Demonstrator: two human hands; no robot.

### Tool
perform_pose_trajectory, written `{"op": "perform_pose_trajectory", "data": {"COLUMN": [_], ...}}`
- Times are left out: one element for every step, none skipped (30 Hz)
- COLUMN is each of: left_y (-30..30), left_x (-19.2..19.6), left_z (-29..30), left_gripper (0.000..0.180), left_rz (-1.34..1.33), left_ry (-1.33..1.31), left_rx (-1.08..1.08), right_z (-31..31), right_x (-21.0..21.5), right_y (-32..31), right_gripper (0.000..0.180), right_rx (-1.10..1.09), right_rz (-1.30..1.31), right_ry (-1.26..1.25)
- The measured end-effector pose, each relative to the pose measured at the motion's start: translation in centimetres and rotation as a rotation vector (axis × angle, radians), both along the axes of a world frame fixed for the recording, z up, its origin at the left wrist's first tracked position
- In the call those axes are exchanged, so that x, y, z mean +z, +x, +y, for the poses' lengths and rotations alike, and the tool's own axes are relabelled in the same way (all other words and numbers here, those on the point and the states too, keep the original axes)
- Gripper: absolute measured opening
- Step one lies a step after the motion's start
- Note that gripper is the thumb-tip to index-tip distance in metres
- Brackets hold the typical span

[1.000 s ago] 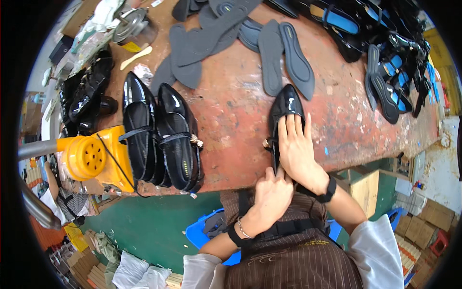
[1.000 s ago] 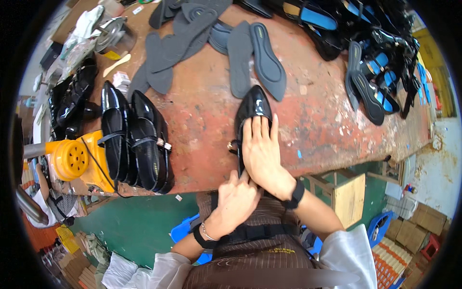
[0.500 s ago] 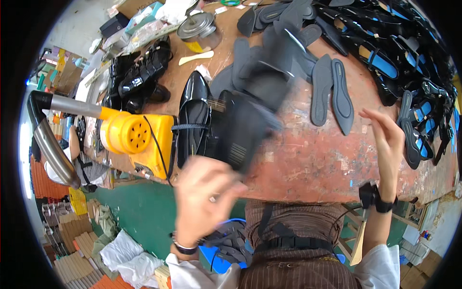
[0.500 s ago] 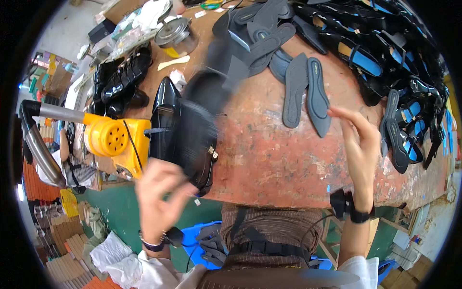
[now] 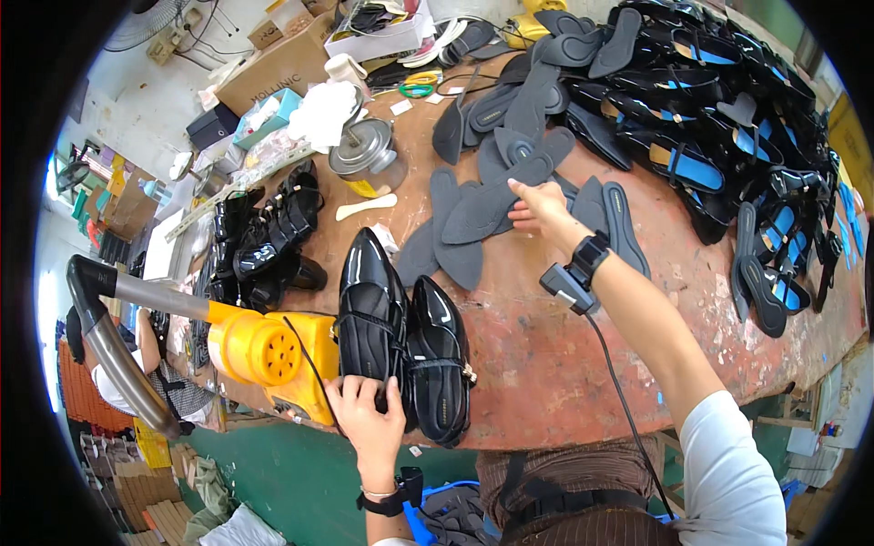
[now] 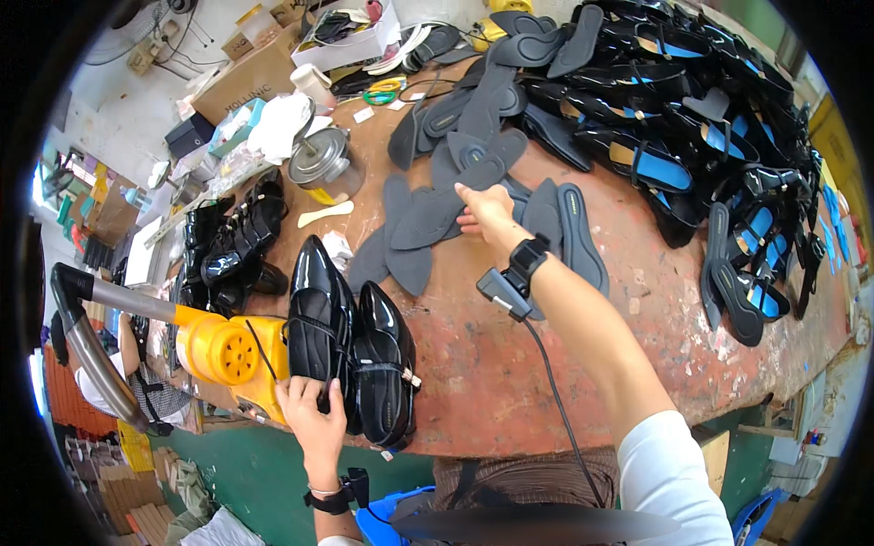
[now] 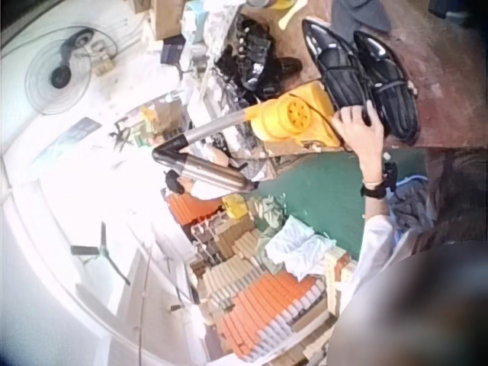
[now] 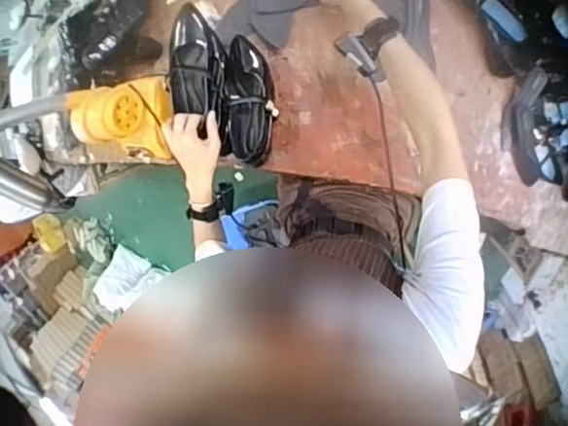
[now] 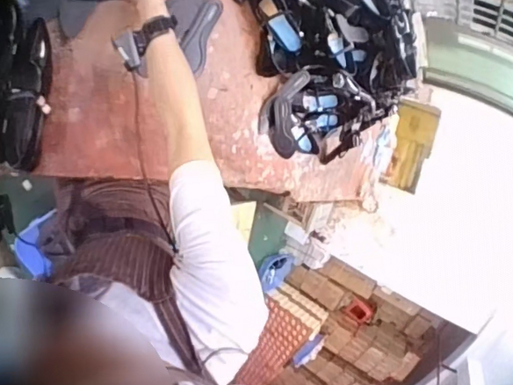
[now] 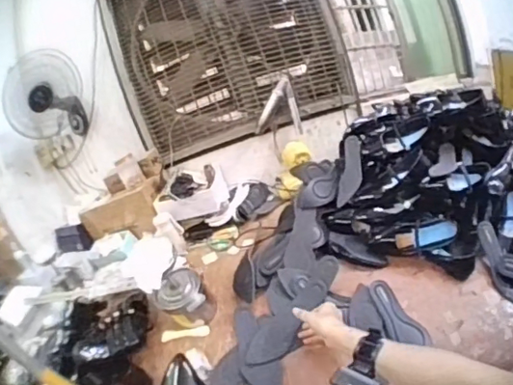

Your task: Inserting insoles into shoes, inspecting them, and cleaning them at a shoe factory workstation.

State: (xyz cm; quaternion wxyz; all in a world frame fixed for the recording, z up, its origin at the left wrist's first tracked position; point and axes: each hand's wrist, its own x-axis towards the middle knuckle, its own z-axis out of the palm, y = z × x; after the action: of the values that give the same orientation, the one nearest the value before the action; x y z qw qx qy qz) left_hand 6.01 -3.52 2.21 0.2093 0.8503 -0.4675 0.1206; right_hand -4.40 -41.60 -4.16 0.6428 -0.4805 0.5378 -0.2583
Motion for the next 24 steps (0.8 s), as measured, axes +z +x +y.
{"op": "perform_pose_trajectory", "data": {"left_y": [0.0, -0.3, -0.5, -0.9, -1.3, -1.6, -1.8, -2.0, -2.1, -2.0, -1.9, -1.8, -1.7, -1.4, -1.2, -0.7, -0.3, 0.4, 0.8, 1.1, 1.1, 0.9, 0.4, -0.8], "left_x": [-0.1, -0.1, -0.1, 0.1, 0.5, 1.0, 1.5, 2.2, 3.0, 4.0, 4.9, 5.8, 6.5, 7.0, 7.1, 6.9, 6.6, 6.2, 5.6, 4.8, 3.9, 3.1, 2.5, 1.6], "left_z": [-0.4, -0.5, -0.6, -0.7, -0.8, -1.0, -1.4, -2.0, -2.9, -3.8, -5.0, -6.4, -8.0, -9.8, -11.9, -14.2, -16.3, -18.5, -20.4, -22.5, -24.8, -27.1, -29.4, -31.3], "left_gripper": [0.016, 0.015, 0.015, 0.015, 0.015, 0.019, 0.019, 0.021, 0.022, 0.031, 0.031, 0.035, 0.039, 0.044, 0.046, 0.046, 0.045, 0.044, 0.04, 0.039, 0.038, 0.047, 0.056, 0.066], "left_rz": [-0.007, 0.099, 0.095, 0.034, -0.026, -0.017, -0.016, -0.023, -0.033, 0.055, 0.045, 0.089, 0.108, 0.138, 0.169, 0.182, 0.207, 0.272, 0.406, 0.457, 0.551, 0.675, 0.823, 1.019], "left_ry": [-0.034, -0.017, -0.011, 0.006, 0.019, 0.029, 0.036, 0.026, 0.014, 0.0, -0.017, 0.047, 0.094, 0.135, 0.162, 0.164, 0.193, 0.167, 0.118, 0.069, 0.04, 0.071, 0.133, 0.166], "left_rx": [-0.021, 0.043, 0.053, 0.09, 0.121, 0.12, 0.115, 0.1, 0.079, 0.02, -0.029, -0.105, -0.201, -0.282, -0.331, -0.365, -0.365, -0.416, -0.411, -0.437, -0.424, -0.503, -0.524, -0.58], "right_z": [0.1, 0.1, 0.2, 0.2, 0.1, 0.0, -0.1, -0.2, -0.3, -0.4, -0.3, -0.3, -0.2, -0.2, 0.0, 0.0, 0.2, 0.0, -0.1, -0.2, -0.2, -0.3, -0.5, -0.4], "right_x": [-0.2, -0.4, -0.6, -0.8, -1.1, -1.5, -1.8, -2.3, -2.7, -3.2, -3.5, -3.8, -3.9, -3.9, -3.5, -3.0, -2.3, -1.4, -0.3, 0.7, 1.7, 2.7, 3.6, 4.4], "right_y": [1.1, 1.9, 2.4, 2.8, 2.9, 3.0, 3.0, 3.0, 3.2, 3.3, 3.8, 3.9, 4.6, 4.6, 4.9, 4.5, 4.1, 3.1, 1.8, 0.0, -2.5, -5.0, -7.7, -10.3], "right_gripper": [0.046, 0.046, 0.043, 0.042, 0.042, 0.039, 0.037, 0.036, 0.037, 0.036, 0.034, 0.03, 0.026, 0.027, 0.029, 0.031, 0.034, 0.033, 0.031, 0.031, 0.026, 0.021, 0.013, 0.013], "right_rx": [-0.02, -0.008, 0.034, 0.058, 0.074, 0.076, 0.063, 0.044, 0.013, -0.008, -0.049, -0.075, -0.163, -0.123, -0.171, -0.211, -0.267, -0.303, -0.29, -0.325, -0.284, -0.239, -0.227, -0.198], "right_rz": [0.096, 0.076, 0.212, 0.352, 0.347, 0.347, 0.334, 0.289, 0.226, 0.141, 0.102, 0.043, 0.159, 0.074, -0.001, 0.035, 0.084, 0.026, 0.001, 0.007, -0.284, -0.583, -0.672, -0.832], "right_ry": [-0.008, -0.011, -0.035, -0.08, -0.056, -0.071, -0.107, -0.109, -0.083, -0.053, -0.077, -0.079, -0.156, -0.085, -0.013, -0.086, -0.202, -0.25, -0.253, -0.262, -0.154, -0.024, 0.047, 0.119]}}
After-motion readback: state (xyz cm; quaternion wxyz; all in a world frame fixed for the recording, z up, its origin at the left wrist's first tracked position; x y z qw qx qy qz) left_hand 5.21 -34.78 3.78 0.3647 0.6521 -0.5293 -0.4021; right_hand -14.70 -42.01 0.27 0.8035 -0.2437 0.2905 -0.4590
